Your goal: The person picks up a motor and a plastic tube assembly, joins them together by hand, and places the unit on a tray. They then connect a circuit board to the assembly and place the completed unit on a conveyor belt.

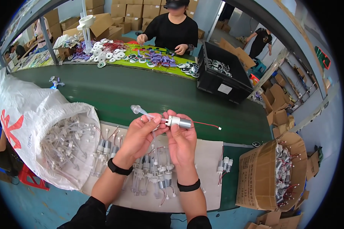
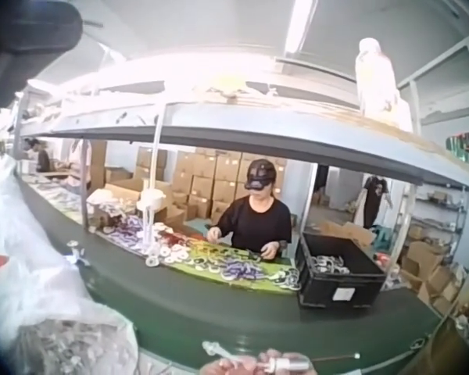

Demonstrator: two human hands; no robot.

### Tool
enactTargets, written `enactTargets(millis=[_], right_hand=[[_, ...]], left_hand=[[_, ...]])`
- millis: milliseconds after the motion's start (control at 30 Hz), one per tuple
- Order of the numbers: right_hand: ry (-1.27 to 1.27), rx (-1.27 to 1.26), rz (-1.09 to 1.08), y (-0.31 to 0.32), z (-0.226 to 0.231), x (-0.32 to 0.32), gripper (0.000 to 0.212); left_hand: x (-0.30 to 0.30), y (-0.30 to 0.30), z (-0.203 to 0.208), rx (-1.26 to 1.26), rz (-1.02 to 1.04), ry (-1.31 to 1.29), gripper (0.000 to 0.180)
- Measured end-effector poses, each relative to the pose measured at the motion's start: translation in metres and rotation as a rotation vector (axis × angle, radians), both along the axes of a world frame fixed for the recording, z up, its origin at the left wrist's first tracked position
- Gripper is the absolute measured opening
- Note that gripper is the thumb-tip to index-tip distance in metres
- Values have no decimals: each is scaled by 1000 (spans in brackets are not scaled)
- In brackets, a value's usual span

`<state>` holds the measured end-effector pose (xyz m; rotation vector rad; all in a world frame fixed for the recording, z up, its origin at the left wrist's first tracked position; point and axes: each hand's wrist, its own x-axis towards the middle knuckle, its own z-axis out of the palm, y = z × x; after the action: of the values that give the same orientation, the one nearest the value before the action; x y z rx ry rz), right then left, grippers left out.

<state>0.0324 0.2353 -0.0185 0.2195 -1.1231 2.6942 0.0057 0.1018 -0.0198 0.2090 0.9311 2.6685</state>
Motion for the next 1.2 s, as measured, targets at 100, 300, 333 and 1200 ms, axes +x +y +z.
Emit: enactTargets(millis=[100,300,333,1200], right_hand=[[7,17,5,2,-3,-1,29],[101,83,-54,-6,-10,0,32],[98,86,-52,-6,-11,0,32],[325,1085,-286,5,42,53,55]], left_hand=[[0,-2,4,-71,-6,22,22],[1,3,-1,-131,46,60,21],[1,5,-3,-144,57,71,21],[26,-8,36,74,-133,55,12]])
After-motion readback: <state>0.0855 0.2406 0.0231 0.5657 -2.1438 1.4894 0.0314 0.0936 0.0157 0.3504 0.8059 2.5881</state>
